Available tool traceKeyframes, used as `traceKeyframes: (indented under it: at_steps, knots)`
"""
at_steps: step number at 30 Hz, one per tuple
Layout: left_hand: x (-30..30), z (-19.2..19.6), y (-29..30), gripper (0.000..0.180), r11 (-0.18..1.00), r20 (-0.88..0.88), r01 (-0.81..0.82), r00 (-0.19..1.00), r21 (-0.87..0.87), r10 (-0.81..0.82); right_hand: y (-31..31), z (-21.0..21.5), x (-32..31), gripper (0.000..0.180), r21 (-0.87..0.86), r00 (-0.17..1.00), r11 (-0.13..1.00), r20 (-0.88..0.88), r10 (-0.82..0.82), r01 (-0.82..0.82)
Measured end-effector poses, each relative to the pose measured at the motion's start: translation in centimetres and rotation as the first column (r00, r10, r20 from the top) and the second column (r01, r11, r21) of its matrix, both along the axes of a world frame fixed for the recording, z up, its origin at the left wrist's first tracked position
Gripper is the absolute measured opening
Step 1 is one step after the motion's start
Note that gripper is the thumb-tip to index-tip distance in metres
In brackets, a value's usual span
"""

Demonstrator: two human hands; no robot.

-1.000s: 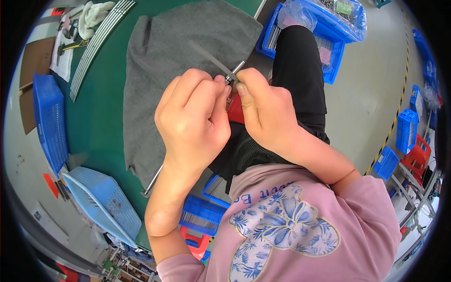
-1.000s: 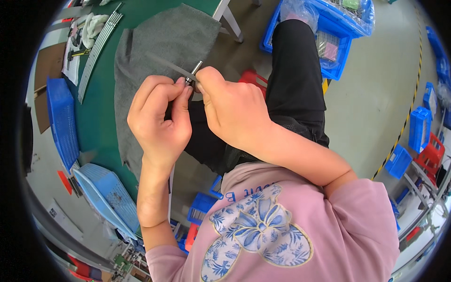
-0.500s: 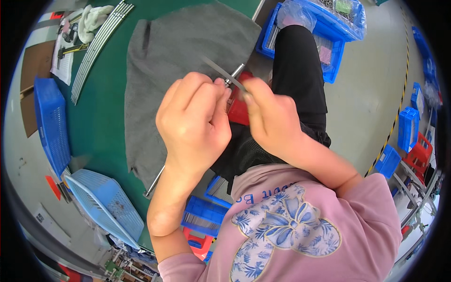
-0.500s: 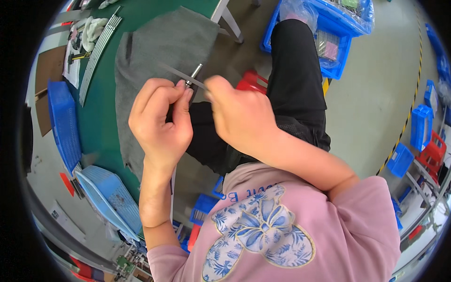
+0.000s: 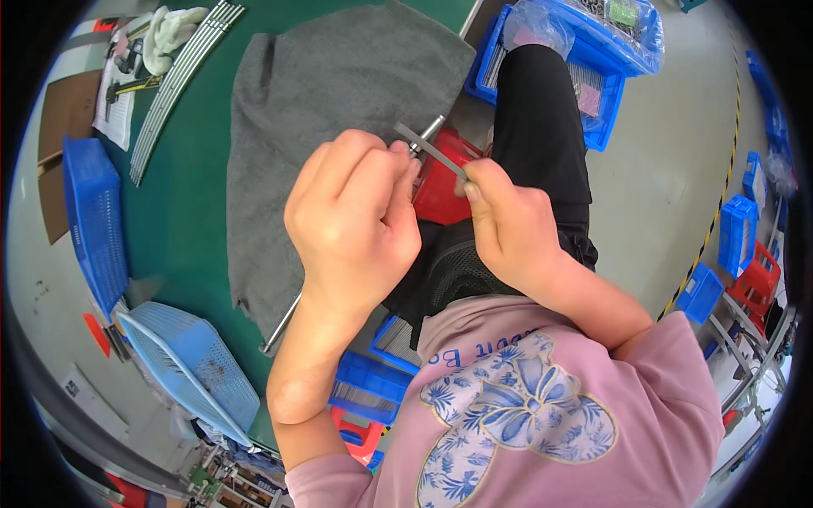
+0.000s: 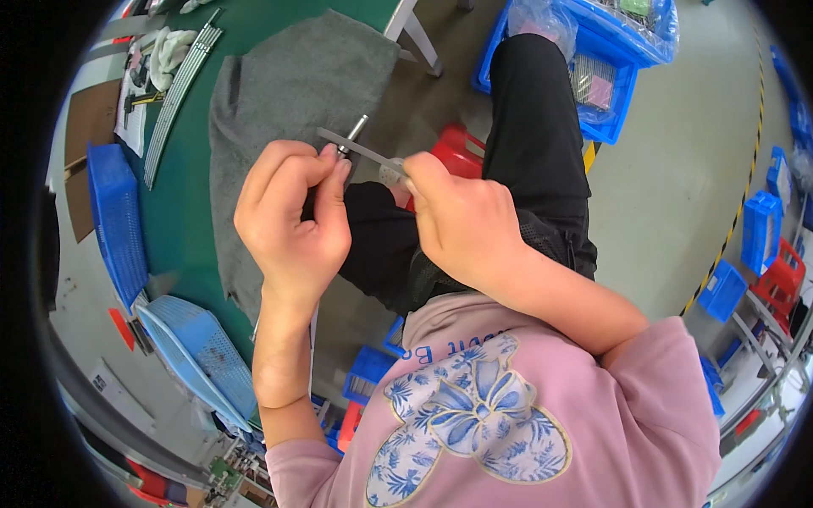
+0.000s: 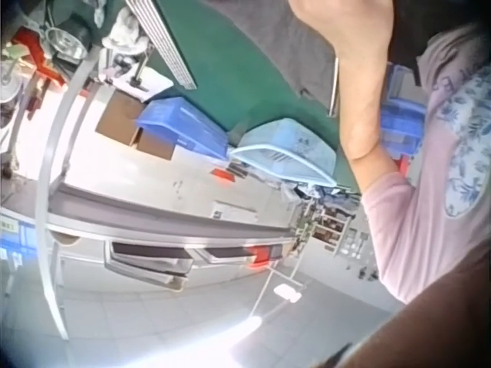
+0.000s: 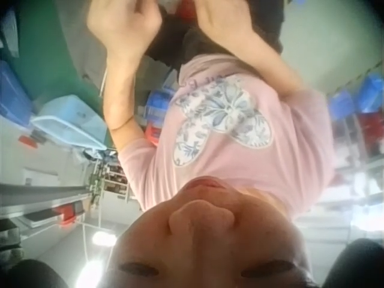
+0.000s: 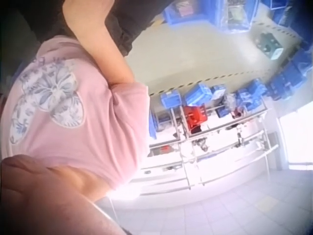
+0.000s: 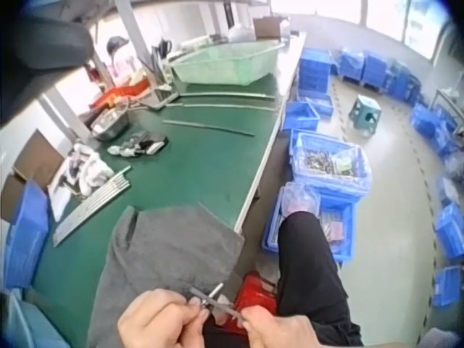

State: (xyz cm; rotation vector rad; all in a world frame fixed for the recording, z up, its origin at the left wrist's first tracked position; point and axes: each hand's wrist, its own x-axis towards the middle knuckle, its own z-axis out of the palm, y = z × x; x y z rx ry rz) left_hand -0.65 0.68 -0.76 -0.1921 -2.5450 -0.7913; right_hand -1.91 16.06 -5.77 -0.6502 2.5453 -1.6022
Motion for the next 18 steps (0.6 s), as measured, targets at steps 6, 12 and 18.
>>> traceKeyframes:
  at_steps: [6, 12, 18]
  knots:
    - [0.1, 0.0, 0.0, 0.016, 1.000, 0.013, -0.020, 1.000, 0.025, 0.020, -0.3, 0.8, -0.2, 0.012, 0.119, 1.000, 0.993, 0.014, 0.015, -0.017]
    - [-0.1, 0.0, -0.1, 0.016, 1.000, 0.014, -0.024, 1.000, 0.010, 0.024, -0.7, 2.8, -1.9, 0.013, 0.173, 0.994, 0.978, 0.010, 0.113, -0.113]
    - [-0.1, -0.1, 0.1, 0.015, 1.000, 0.011, -0.025, 1.000, 0.002, 0.025, 1.9, 1.3, -0.4, 0.010, 0.119, 0.989, 0.985, 0.084, 0.118, -0.127]
